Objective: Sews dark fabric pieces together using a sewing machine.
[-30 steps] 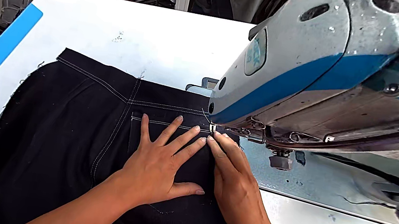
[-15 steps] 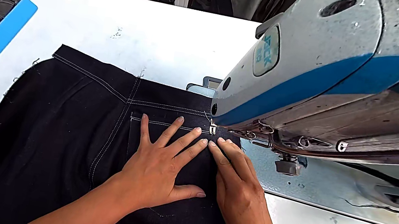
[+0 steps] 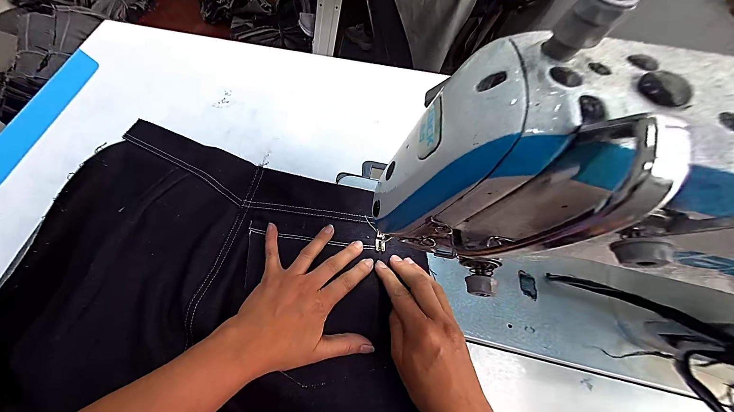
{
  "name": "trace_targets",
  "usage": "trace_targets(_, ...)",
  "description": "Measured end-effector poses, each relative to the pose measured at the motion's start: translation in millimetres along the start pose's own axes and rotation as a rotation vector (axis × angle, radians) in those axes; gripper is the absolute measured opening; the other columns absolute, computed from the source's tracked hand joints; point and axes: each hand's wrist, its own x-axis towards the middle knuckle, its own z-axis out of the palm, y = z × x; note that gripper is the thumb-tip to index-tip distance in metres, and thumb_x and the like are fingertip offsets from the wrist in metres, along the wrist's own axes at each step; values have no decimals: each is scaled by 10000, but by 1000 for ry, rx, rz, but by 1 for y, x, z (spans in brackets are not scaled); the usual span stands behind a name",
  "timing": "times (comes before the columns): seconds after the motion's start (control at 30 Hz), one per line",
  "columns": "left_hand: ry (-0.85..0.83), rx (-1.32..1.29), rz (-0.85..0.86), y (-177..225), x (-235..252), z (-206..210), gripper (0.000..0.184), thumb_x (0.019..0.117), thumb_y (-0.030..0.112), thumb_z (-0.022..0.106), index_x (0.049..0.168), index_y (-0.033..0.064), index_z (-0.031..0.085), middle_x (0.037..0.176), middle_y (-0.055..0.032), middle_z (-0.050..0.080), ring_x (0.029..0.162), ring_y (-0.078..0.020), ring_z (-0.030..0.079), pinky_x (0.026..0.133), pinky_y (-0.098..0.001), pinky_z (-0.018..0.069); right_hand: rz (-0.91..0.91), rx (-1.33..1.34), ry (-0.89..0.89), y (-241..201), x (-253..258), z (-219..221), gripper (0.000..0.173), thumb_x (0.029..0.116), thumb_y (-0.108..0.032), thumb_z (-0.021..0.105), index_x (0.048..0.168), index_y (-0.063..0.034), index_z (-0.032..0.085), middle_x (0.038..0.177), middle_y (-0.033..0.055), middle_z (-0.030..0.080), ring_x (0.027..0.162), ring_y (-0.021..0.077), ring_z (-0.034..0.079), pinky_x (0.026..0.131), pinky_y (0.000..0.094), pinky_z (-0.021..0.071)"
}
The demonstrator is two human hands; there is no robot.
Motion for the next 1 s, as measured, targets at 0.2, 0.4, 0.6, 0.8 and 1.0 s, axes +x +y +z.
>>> trace_targets(0.2,-29,-39,-1,-2,0,-2,776,983,741,272,1583,269,412,1660,22,351,1570,-343,194,1072,-865,37,152,93,63,-7,2,-30,296,1001,-158,503,1157,-33,721,1072,109,709,944,224,691,788,363,573)
trace_targets(0.4,-75,-61,6,-3,1,-5,563,1097,457,226,1606,259,367,1682,49,297,1584,-335,133,1073,-858,8,295,-88,-106,-44,-22,-29,502,955,-540,562,849,-65,684,693,46,604,536,200,601,469,381,484)
trace_targets(0.6,-95,-92,-3,-5,2,-6,562,1104,442,233,1617,241,341,1688,47,282,1587,-332,113,1082,-847,-14,371,37,-145,-54,-15,-26,372,999,-381,553,764,-102,627,611,-3,522,536,148,556,491,335,449)
trace_targets(0.8,-84,-122,-48,-3,0,-5,623,1076,558,282,1603,239,372,1684,18,296,1583,-347,128,1097,-839,-6,399,-54,-330,-44,-15,-32,548,1028,-443,466,590,-117,512,487,27,456,470,221,548,436,406,394)
trace_targets(1.0,-109,-17,-217,-20,-29,-17,946,963,760,318,1613,73,302,1696,-151,215,1574,-383,146,1254,-592,138,203,-419,-228,-47,-19,-30,656,1015,-552,424,567,-77,487,469,110,459,441,343,583,362,429,345)
